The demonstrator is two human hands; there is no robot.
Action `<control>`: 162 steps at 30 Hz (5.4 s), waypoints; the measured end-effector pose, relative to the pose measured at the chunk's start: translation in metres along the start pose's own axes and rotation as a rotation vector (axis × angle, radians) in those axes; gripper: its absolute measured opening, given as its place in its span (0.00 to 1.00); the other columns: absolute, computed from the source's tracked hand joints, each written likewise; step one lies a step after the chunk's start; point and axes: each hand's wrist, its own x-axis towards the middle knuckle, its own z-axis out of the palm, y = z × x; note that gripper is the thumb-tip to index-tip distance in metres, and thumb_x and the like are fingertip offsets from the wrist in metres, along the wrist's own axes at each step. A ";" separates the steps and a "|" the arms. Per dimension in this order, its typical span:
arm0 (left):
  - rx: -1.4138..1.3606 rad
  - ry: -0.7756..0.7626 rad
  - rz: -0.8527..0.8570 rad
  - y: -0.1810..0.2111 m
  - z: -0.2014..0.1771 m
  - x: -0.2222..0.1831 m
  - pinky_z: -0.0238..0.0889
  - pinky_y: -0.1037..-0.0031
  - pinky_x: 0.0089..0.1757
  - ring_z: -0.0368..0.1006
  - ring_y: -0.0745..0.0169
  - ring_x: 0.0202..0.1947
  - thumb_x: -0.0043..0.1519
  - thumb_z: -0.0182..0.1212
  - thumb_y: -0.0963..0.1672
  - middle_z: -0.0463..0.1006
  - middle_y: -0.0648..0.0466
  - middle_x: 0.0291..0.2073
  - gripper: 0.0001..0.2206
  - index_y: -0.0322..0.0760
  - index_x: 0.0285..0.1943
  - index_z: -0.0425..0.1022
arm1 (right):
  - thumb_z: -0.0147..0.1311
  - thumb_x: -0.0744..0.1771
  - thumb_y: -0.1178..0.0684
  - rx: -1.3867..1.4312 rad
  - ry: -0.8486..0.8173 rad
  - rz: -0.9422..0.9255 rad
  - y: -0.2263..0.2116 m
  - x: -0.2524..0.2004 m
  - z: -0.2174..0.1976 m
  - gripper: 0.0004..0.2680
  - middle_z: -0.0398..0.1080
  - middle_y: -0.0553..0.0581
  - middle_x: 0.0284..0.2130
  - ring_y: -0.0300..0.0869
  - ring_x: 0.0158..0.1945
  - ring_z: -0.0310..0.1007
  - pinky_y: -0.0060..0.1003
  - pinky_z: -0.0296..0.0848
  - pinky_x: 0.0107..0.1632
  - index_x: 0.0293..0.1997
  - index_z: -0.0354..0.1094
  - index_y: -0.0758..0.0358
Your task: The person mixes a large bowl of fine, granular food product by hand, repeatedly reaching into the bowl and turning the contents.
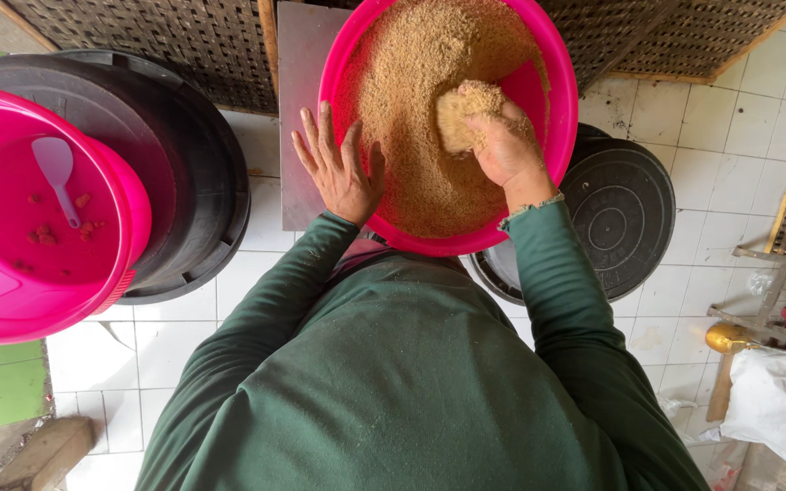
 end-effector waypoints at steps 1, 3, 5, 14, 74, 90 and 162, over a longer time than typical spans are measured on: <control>0.000 0.005 0.004 -0.001 0.001 -0.001 0.27 0.37 0.72 0.39 0.29 0.79 0.68 0.65 0.46 0.48 0.39 0.78 0.20 0.40 0.67 0.68 | 0.55 0.69 0.53 -0.066 0.023 0.017 -0.001 -0.001 -0.004 0.15 0.68 0.57 0.63 0.47 0.69 0.62 0.43 0.60 0.73 0.64 0.65 0.62; 0.011 0.005 -0.002 -0.005 0.004 -0.004 0.27 0.38 0.73 0.38 0.30 0.80 0.69 0.65 0.46 0.48 0.39 0.78 0.20 0.41 0.68 0.67 | 0.51 0.70 0.54 -0.158 0.063 0.039 0.001 -0.004 -0.009 0.15 0.66 0.54 0.64 0.45 0.71 0.61 0.40 0.57 0.72 0.65 0.64 0.58; 0.032 -0.003 -0.020 -0.011 0.009 -0.008 0.27 0.38 0.73 0.37 0.32 0.80 0.69 0.63 0.47 0.47 0.39 0.79 0.20 0.42 0.68 0.67 | 0.47 0.72 0.54 -0.209 0.100 0.048 0.002 -0.005 -0.011 0.14 0.62 0.51 0.67 0.41 0.72 0.56 0.36 0.52 0.73 0.67 0.60 0.54; 0.074 -0.268 -0.563 -0.025 -0.014 -0.034 0.54 0.48 0.65 0.63 0.45 0.64 0.65 0.59 0.59 0.69 0.42 0.57 0.27 0.37 0.59 0.68 | 0.48 0.72 0.58 -0.302 0.020 -0.007 -0.017 -0.021 -0.015 0.12 0.68 0.54 0.61 0.43 0.67 0.67 0.39 0.61 0.72 0.65 0.65 0.58; 0.179 0.013 -0.066 -0.021 -0.010 0.002 0.25 0.36 0.72 0.38 0.33 0.80 0.69 0.64 0.45 0.54 0.43 0.77 0.20 0.40 0.68 0.64 | 0.53 0.69 0.42 -0.316 0.153 0.675 0.033 0.018 -0.061 0.19 0.71 0.67 0.58 0.55 0.61 0.71 0.57 0.72 0.60 0.61 0.68 0.67; 0.094 0.023 -0.060 -0.023 -0.008 0.004 0.24 0.36 0.72 0.38 0.33 0.80 0.68 0.64 0.45 0.54 0.45 0.77 0.17 0.38 0.64 0.68 | 0.49 0.71 0.56 -0.122 -0.132 0.080 0.024 -0.004 -0.003 0.13 0.73 0.57 0.60 0.44 0.63 0.74 0.40 0.73 0.64 0.65 0.68 0.62; 0.947 0.417 -1.248 -0.438 -0.246 -0.046 0.53 0.22 0.51 0.65 0.33 0.62 0.51 0.69 0.47 0.68 0.40 0.59 0.20 0.45 0.54 0.73 | 0.53 0.69 0.60 -0.768 -0.037 -0.120 -0.006 -0.032 -0.026 0.12 0.74 0.52 0.49 0.39 0.51 0.72 0.37 0.72 0.55 0.60 0.68 0.65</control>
